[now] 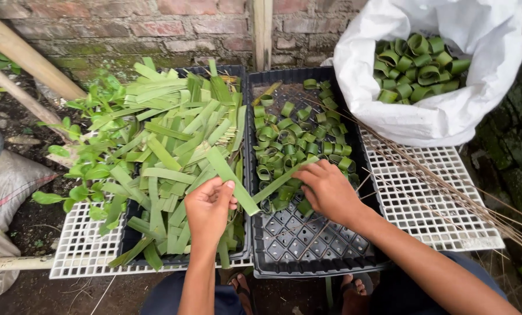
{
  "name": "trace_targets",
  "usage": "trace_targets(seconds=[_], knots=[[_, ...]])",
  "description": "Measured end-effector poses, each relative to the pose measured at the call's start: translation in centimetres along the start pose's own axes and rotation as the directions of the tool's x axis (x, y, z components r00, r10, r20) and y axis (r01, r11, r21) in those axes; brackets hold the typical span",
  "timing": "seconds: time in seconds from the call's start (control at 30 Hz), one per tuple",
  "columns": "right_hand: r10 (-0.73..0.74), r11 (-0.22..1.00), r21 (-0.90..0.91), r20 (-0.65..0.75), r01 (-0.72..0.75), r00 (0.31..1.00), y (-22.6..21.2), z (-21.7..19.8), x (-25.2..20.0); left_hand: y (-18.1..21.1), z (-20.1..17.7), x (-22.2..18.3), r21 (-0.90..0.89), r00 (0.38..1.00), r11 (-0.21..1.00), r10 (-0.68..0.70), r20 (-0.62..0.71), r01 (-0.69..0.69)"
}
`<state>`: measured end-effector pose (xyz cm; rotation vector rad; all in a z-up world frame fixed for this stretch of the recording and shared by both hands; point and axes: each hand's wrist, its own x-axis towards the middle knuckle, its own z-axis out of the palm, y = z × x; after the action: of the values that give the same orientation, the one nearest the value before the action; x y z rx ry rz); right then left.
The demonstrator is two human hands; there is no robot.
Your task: Manually assembling small circular containers by folding leaf strips and securing them with thin wooden skewers.
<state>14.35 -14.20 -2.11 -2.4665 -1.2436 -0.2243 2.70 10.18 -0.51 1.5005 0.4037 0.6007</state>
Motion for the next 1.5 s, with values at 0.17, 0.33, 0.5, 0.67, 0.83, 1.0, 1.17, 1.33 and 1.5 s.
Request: trace_targets(seconds=[0.17, 0.33, 0.5, 0.67, 0.83, 1.0, 1.17, 1.33, 1.5], knots=[[-0.19, 0.906, -0.387, -0.003, 0.174, 0.982, 2.3, 6.8, 2.5, 0.1, -0.7, 1.1, -0.083, 1.0, 0.996, -0.022, 0.013, 0.023], [-0.29, 0.839, -0.489, -0.027, 0.24, 0.957, 3.8, 8.0, 3.9, 0.1, -1.5, 1.0, -0.138, 0.996, 0.989, -0.049, 0.072, 0.058], [-0.027, 0.957, -0.282, 0.166, 0.074, 0.986, -1.1, -0.6, 6.3, 1.0, -2.0, 0.5, -0.19, 0.993, 0.981, -0.01, 0.115, 0.032], [0.036, 0.957, 0.273, 0.226, -0.099, 0.973, -4.5, -1.8, 11.6, 2.0, -1.2, -0.5, -0.203, 0.992, 0.979, 0.023, 0.126, 0.003], [-0.04, 0.799, 0.595, -0.087, 0.084, 0.995, -7.2, -4.1, 9.9, 2.3, -0.6, -0.7, -0.27, 0.996, 0.961, 0.079, 0.046, -0.063], [-0.018, 0.653, 0.757, -0.021, 0.028, 1.0, -4.8, -5.1, 2.4, 2.2, 1.1, -1.8, -0.294, 0.994, 0.949, 0.104, -0.042, -0.112], [0.072, 0.754, 0.656, -0.106, 0.016, 0.992, -6.1, -6.6, 0.2, 3.4, 4.2, -3.3, -0.311, 0.996, 0.948, 0.082, 0.035, -0.067], [0.031, 0.84, 0.536, -0.21, 0.089, 0.977, -4.9, -6.5, -0.9, 3.2, 6.1, -4.7, -0.297, 0.951, 0.93, -0.135, 0.277, 0.218], [-0.071, 0.839, 0.532, -0.108, 0.118, 0.992, -4.8, -6.9, -1.9, 2.6, 6.7, -5.7, -0.272, 0.924, 0.95, -0.041, 0.381, 0.154]])
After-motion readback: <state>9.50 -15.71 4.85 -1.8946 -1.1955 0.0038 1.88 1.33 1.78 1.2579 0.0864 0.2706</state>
